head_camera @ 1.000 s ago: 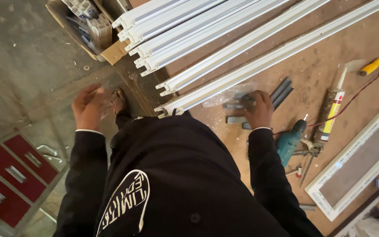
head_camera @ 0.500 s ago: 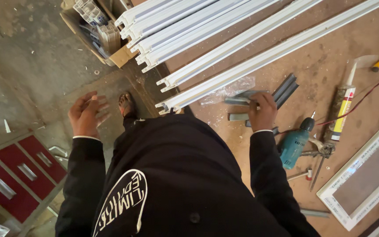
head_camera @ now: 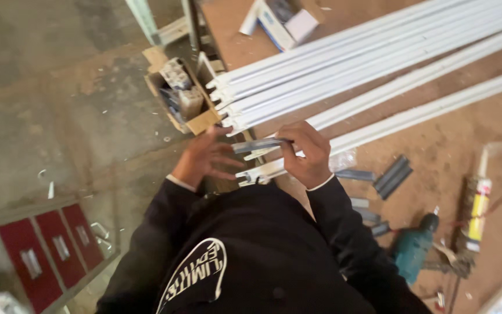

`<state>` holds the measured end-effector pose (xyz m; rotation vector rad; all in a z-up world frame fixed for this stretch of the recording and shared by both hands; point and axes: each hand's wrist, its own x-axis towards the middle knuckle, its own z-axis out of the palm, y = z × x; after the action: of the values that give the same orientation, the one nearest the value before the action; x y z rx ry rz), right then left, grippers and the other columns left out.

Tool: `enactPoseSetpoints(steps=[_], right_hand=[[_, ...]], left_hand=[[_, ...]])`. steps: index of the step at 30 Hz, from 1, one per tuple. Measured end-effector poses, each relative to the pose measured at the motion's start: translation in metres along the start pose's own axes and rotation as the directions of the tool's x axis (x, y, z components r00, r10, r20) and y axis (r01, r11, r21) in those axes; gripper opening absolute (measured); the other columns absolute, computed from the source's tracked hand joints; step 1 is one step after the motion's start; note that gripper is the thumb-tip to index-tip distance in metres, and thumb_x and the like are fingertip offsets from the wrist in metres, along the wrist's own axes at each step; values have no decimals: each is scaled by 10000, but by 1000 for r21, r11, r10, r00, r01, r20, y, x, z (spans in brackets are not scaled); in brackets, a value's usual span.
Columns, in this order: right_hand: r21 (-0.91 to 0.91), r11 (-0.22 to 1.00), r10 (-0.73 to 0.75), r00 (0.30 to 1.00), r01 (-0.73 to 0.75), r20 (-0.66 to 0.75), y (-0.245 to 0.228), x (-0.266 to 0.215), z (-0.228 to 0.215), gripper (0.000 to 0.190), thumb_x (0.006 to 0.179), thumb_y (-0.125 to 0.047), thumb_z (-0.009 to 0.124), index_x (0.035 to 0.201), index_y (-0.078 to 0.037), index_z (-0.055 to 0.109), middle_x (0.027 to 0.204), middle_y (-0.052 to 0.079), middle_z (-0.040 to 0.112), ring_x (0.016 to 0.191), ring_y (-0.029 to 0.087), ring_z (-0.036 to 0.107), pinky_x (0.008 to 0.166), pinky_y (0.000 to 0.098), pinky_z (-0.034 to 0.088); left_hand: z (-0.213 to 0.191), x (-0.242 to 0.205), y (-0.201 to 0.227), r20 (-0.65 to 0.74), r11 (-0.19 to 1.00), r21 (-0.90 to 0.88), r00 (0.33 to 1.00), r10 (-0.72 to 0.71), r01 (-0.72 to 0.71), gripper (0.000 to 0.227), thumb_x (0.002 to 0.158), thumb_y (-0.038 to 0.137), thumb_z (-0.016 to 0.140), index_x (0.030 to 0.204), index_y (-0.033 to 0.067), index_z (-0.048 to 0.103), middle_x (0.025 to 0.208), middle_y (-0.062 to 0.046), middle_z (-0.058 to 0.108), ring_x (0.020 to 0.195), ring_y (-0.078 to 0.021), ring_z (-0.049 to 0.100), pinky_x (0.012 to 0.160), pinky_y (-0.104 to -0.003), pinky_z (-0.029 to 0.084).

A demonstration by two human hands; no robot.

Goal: The person inserts short metal reinforcement pieces into the ends of long white window frame profiles. They handle the profiles and metal pieces by hand, aligning and pushing the metal into the profile channels. The person occasionally picks up and sets down the profiles and metal pieces on the workbench.

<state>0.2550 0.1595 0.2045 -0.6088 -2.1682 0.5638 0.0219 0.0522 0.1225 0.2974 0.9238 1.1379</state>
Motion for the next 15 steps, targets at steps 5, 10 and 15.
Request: enactPoseSetpoints(steps=[5, 10, 15], right_hand=[[116, 971, -214, 976, 207, 48, -19, 32, 28, 319, 823, 159, 729, 1070, -17, 632, 991, 136, 705, 932, 325, 724, 800, 387, 579], [138, 971, -213, 967, 194, 139, -19, 29, 35, 482, 824, 120, 754, 1253, -12, 579, 1087, 90, 725, 1102, 315, 707, 952, 412, 576], [102, 994, -56, 988, 42, 146, -12, 21, 31, 778, 805, 41, 818, 1461, -40, 408, 1384, 162, 605, 1335, 303, 585, 1101, 433, 496]], left_hand=[[12, -23, 19, 226, 997, 55, 973, 48, -62, 580, 1024, 402, 554, 1332, -90, 550, 1062, -281, 739, 857, -372, 778, 696, -465, 665], [11, -42, 15, 172, 966, 116, 962, 210, -231, 450, 994, 210, 646, 1319, -99, 603, 949, -202, 748, 803, -262, 767, 663, -349, 638], [11, -53, 11, 102, 936, 148, 946, 307, -320, 456, 918, 71, 721, 1331, -87, 611, 958, -134, 751, 819, -189, 741, 677, -317, 633]])
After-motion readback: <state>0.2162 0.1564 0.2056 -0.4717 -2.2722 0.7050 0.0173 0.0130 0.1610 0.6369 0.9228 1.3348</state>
